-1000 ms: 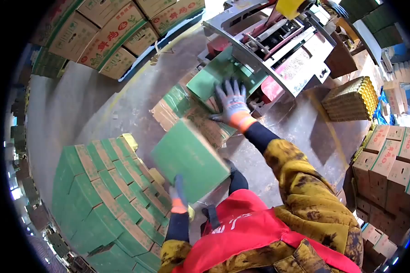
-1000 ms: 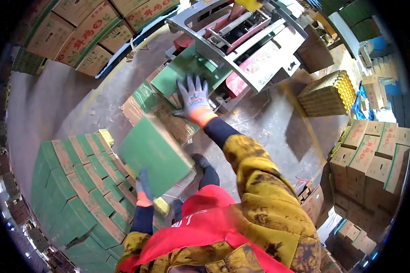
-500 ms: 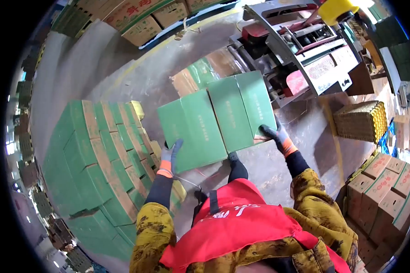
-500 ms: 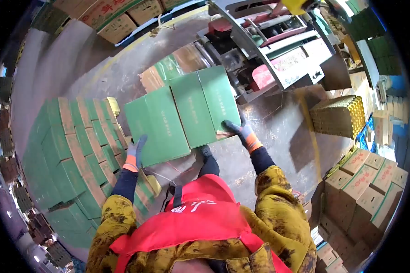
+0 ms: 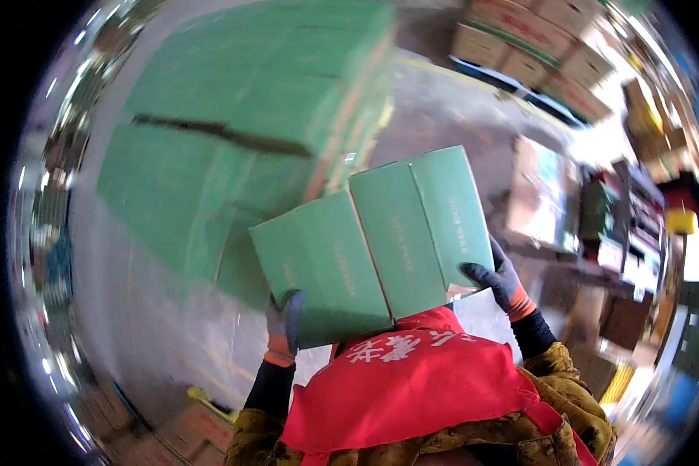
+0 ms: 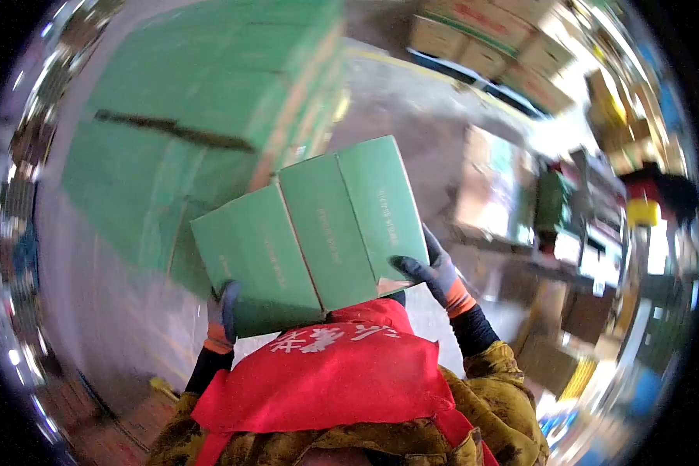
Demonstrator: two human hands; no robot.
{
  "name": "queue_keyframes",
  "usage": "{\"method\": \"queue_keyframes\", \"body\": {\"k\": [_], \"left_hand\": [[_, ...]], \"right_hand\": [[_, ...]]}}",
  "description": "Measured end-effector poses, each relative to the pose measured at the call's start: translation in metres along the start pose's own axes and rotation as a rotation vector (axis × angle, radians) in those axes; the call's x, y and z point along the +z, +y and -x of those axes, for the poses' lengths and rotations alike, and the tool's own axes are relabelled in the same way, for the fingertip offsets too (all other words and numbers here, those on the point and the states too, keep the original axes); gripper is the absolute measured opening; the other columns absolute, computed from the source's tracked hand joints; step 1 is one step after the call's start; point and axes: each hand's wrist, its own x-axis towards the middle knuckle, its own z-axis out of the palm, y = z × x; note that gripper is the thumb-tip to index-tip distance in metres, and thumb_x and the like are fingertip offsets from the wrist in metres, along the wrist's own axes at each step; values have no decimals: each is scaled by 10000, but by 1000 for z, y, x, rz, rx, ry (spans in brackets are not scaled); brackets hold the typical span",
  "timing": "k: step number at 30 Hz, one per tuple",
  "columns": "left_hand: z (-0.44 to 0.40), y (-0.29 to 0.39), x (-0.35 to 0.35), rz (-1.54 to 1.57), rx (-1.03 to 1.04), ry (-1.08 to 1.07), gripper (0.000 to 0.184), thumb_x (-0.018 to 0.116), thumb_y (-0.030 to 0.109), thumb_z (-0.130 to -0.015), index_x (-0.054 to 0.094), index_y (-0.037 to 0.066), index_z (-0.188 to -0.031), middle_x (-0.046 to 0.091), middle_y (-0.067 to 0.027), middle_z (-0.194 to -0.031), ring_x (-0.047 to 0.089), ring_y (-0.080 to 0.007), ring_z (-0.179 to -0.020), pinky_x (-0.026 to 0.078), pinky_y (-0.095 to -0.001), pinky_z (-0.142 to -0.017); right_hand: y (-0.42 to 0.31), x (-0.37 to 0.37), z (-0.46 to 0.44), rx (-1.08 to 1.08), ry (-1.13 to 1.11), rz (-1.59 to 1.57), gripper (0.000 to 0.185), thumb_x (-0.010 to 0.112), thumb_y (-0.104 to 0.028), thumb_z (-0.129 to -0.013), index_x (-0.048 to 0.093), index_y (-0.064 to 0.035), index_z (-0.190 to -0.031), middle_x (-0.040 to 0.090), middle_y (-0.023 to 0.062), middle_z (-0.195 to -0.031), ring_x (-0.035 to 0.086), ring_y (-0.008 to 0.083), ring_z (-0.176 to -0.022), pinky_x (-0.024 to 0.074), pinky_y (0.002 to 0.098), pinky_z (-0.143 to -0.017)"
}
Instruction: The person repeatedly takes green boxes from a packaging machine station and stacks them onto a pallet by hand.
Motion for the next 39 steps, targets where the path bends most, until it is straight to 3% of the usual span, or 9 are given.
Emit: {"method": "queue_keyframes", "body": {"k": [7,15,17,22,25,27,32,35,39], "left_hand": [[47,14,-147,317,-46,419,444,654,259,-865,514,15,-1209,607,-66,-1054,590,-162,-870,494,-294,-726],[-62,-21,-148,625,29,503,484,628,311,-886,501,0,-1234,583,-77,-1136,575,-188,-945,481,-322,-787],[-69,-27,-139,591,-2,534,507,621,329,-888,489,0,-1250,579,-89,-1147,573,-196,-953,477,-321,-799],[-62,-42,-157,374,-36,380,612,528,428,-924,406,2,-1345,481,-98,-1298,464,-198,-1149,369,-340,-977],[-48,-60,-161,154,200,732,588,465,308,-974,261,-28,-1413,351,-123,-1429,368,-228,-1275,285,-360,-1067],[-22,53,-62,-147,373,813,560,466,262,-971,274,-32,-1407,353,-151,-1435,354,-251,-1302,262,-371,-1083],[-57,45,147,-370,659,-295,576,523,223,-924,319,-49,-1390,346,-161,-1444,345,-266,-1322,275,-357,-1073],[-110,-52,287,248,39,-549,586,527,227,-920,310,-23,-1403,355,-138,-1434,346,-252,-1321,282,-349,-1072],[-165,-85,497,57,-448,-607,558,496,346,-929,352,64,-1389,408,-86,-1380,404,-197,-1251,334,-355,-1030]], "right_hand": [[-7,206,-134,-23,-577,352,650,630,-255,-888,332,-19,-1414,534,68,-1281,472,118,-1176,388,274,-988],[14,288,-325,-327,-643,917,646,627,-478,-836,497,-59,-1310,589,73,-1224,549,156,-1080,453,302,-889],[0,292,-341,-106,-723,1077,651,630,-485,-823,506,-52,-1293,608,122,-1185,570,199,-1062,450,330,-904],[5,284,-297,-549,-259,1129,597,623,-446,-830,491,-98,-1297,572,184,-1207,547,347,-1108,445,416,-929],[-4,233,-226,-759,-119,1004,517,627,-356,-860,500,-117,-1300,539,167,-1257,540,336,-1120,466,417,-907],[3,160,-182,-567,-95,839,486,645,-291,-857,516,-98,-1285,560,167,-1233,563,326,-1090,485,388,-886],[79,-78,-67,-27,425,324,463,628,-264,-880,527,-39,-1272,627,119,-1141,609,180,-982,492,305,-822],[119,-210,-1,76,862,-185,519,613,-307,-883,473,-83,-1330,593,85,-1173,577,167,-1001,472,309,-793],[117,-348,51,-31,1164,-478,459,583,-391,-887,512,-125,-1255,580,49,-1089,560,170,-925,468,335,-779]]}}
